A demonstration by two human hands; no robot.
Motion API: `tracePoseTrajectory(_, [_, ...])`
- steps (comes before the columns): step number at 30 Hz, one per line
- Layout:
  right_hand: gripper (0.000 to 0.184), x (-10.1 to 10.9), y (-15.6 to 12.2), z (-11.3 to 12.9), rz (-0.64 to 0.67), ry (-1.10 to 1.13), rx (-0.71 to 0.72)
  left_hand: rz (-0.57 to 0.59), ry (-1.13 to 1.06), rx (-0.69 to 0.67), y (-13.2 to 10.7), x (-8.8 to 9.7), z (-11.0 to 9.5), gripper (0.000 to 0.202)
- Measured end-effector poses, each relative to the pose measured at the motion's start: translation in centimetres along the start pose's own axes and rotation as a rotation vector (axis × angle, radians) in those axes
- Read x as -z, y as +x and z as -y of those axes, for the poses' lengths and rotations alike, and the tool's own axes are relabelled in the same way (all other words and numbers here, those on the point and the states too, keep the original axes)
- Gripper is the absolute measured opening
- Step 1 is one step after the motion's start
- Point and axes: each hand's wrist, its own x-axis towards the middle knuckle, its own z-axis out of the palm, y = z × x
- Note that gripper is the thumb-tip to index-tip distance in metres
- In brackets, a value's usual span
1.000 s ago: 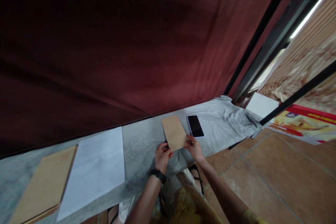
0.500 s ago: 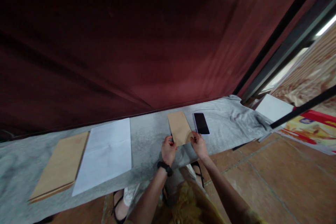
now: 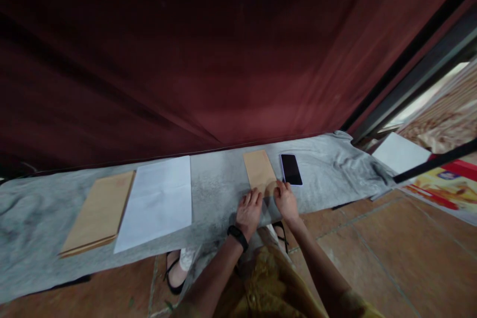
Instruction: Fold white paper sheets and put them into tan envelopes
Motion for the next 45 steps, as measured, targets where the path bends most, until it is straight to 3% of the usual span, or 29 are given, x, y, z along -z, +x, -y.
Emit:
tracePoseTrajectory(4, [0.036, 0.1, -0.2, 0.0, 0.014, -0.066, 0.025, 0.047, -0.012, -0.091, -0.9, -0.6, 0.2, 0.047])
tracePoseTrajectory(14, [0.037, 0.2, -1.3, 0.6, -0.004, -0.215, 0.102, 0.089, -0.042, -0.102, -1.3, -0.5, 0.6, 0.053])
tracePoseTrajectory(24, [0.043, 0.6, -4.3, 0.5, 0.166, 0.064, 0.421, 0.051, -0.003, -0.122, -1.5, -1.4, 0.7, 0.056])
tracePoseTrajectory(32, [0.045, 0.5, -4.6, -0.6, 0.166, 0.013, 0.449, -0.008, -0.005, -0.083, -2.8, -2.0, 0.8, 0.060])
tracePoseTrajectory(38, [0.046, 0.0, -4.7, -0.9, 0.099, -0.118, 0.391, -0.013, -0.034, -0.099, -2.5, -2.2, 0.8, 0.059])
tracePoseTrajectory(45, [0.047, -0.3, -4.7, -1.7, 0.055, -0.219, 0.420, -0.039, -0.019, -0.118, -2.7, -3.0, 0.9, 0.062])
